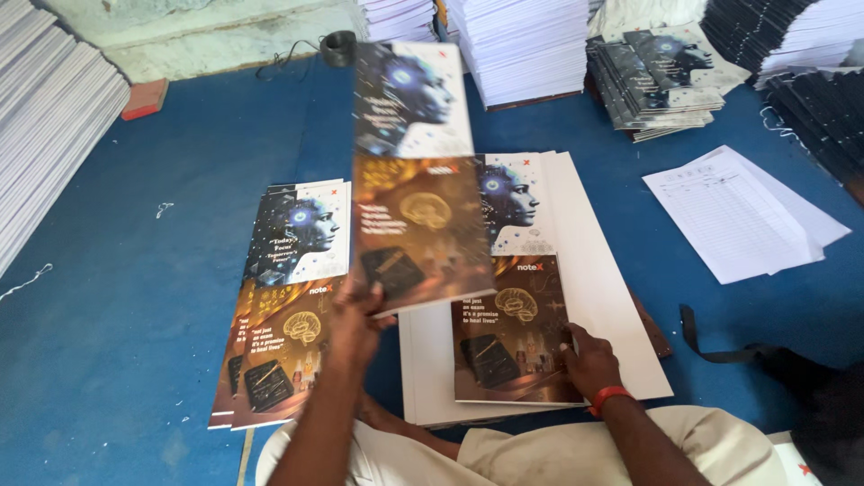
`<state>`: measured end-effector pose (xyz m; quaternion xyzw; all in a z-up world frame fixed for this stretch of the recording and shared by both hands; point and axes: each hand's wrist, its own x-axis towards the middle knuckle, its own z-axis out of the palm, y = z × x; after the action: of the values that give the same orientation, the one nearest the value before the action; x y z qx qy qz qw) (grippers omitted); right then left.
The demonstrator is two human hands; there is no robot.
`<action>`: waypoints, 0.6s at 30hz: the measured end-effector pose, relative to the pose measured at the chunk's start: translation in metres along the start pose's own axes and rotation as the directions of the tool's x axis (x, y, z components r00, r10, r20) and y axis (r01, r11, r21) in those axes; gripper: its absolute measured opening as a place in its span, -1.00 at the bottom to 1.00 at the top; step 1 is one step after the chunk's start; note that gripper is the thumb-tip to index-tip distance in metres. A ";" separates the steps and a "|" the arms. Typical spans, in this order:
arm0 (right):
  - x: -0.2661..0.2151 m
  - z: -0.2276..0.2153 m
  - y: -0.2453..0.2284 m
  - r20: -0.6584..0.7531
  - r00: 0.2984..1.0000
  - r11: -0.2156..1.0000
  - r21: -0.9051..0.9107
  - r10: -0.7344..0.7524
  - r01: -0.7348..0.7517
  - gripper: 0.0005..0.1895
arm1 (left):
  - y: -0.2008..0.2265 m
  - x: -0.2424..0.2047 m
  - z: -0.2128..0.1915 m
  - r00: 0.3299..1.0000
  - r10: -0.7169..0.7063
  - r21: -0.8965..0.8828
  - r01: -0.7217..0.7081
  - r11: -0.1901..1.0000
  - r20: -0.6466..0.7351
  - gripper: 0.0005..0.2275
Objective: The person sits on the floor and repeatedly picks up a book from a pile on the left, places it onto a stack on the right, and aligns the edges. The person continues this process until a single large stack is formed, then lifts and adjusts the stack.
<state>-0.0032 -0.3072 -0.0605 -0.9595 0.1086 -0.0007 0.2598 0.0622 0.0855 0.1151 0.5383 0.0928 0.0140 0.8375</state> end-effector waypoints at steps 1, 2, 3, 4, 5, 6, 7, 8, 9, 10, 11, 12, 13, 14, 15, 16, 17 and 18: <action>0.002 0.002 0.004 0.012 0.999 0.999 0.043 0.029 -0.030 -0.45 | -0.015 -0.004 0.009 0.998 -0.050 -0.009 0.050 0.999 -0.023 -0.44; 0.004 0.004 0.007 0.026 0.998 0.994 0.086 0.058 -0.060 -0.46 | -0.030 -0.008 0.015 0.994 -0.100 -0.019 0.099 0.995 -0.046 -0.41; 0.005 0.005 0.009 0.042 0.995 0.987 0.129 0.087 -0.092 -0.47 | -0.045 -0.012 0.020 0.995 -0.099 -0.042 0.098 0.994 -0.015 -0.42; 0.006 0.006 0.011 0.024 0.998 0.989 0.128 0.065 -0.068 -0.47 | -0.061 -0.017 0.023 0.995 -0.097 -0.065 0.098 0.993 0.016 -0.43; 0.007 0.008 0.012 0.009 0.999 0.991 0.127 0.045 -0.046 -0.48 | -0.074 -0.022 0.023 0.994 -0.096 -0.086 0.100 0.991 0.046 -0.44; 0.006 0.008 0.012 -0.007 1.000 0.992 0.126 0.024 -0.023 -0.48 | -0.086 -0.026 0.022 0.987 -0.160 -0.031 0.161 0.987 0.013 -0.44; 0.005 0.009 0.012 -0.016 1.000 0.993 0.121 0.016 -0.014 -0.48 | -0.096 -0.030 0.021 0.975 -0.222 0.023 0.222 0.975 -0.023 -0.44; 0.005 0.009 0.011 -0.024 1.000 0.993 0.115 0.008 -0.005 -0.47 | -0.104 -0.034 0.020 0.958 -0.280 0.074 0.284 0.956 -0.063 -0.44; 0.005 0.008 0.010 -0.033 0.999 0.994 0.108 0.001 0.003 -0.47 | -0.111 -0.038 0.019 0.950 -0.307 0.110 0.311 0.944 -0.051 -0.45; 0.005 0.007 0.010 -0.031 1.000 0.993 0.117 0.005 -0.001 -0.47 | -0.116 -0.043 0.018 0.942 -0.334 0.146 0.336 0.930 -0.040 -0.47; 0.005 0.007 0.009 -0.026 1.000 0.992 0.126 0.009 -0.005 -0.47 | -0.119 -0.046 0.018 0.932 -0.362 0.182 0.362 0.914 -0.032 -0.49; 0.005 0.006 0.009 -0.021 1.000 0.991 0.135 0.012 -0.009 -0.47 | -0.122 -0.049 0.021 0.933 -0.356 0.283 0.355 0.891 -0.048 -0.51; 0.004 0.006 0.008 -0.015 1.000 0.993 0.120 0.018 -0.016 -0.46 | -0.123 -0.052 0.023 0.936 -0.347 0.380 0.345 0.858 -0.066 -0.53; 0.004 0.007 0.008 -0.009 1.000 0.994 0.104 0.025 -0.023 -0.45 | -0.123 -0.056 0.024 0.939 -0.335 0.473 0.333 0.816 -0.081 -0.55; 0.005 0.007 0.008 -0.007 1.000 0.996 0.089 0.028 -0.027 -0.44 | -0.121 -0.059 0.025 0.928 -0.361 0.538 0.350 0.767 -0.090 -0.59; 0.003 0.009 0.007 -0.003 1.000 0.996 0.082 0.027 -0.027 -0.45 | -0.120 -0.063 0.025 0.917 -0.385 0.600 0.365 0.712 -0.100 -0.62; 0.004 0.009 0.005 -0.006 1.000 0.997 0.074 0.025 -0.025 -0.45 | -0.118 -0.062 0.028 0.908 -0.405 0.657 0.370 0.657 -0.107 -0.63; 0.004 0.007 0.004 -0.009 1.000 0.998 0.066 0.023 -0.022 -0.46 | -0.117 -0.065 0.027 0.917 -0.389 0.787 0.300 0.538 -0.084 -0.62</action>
<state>0.0007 -0.3080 -0.0689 -0.9492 0.1205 -0.0059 0.2907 -0.0063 0.0039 0.0297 0.8208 0.1509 -0.2205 0.5049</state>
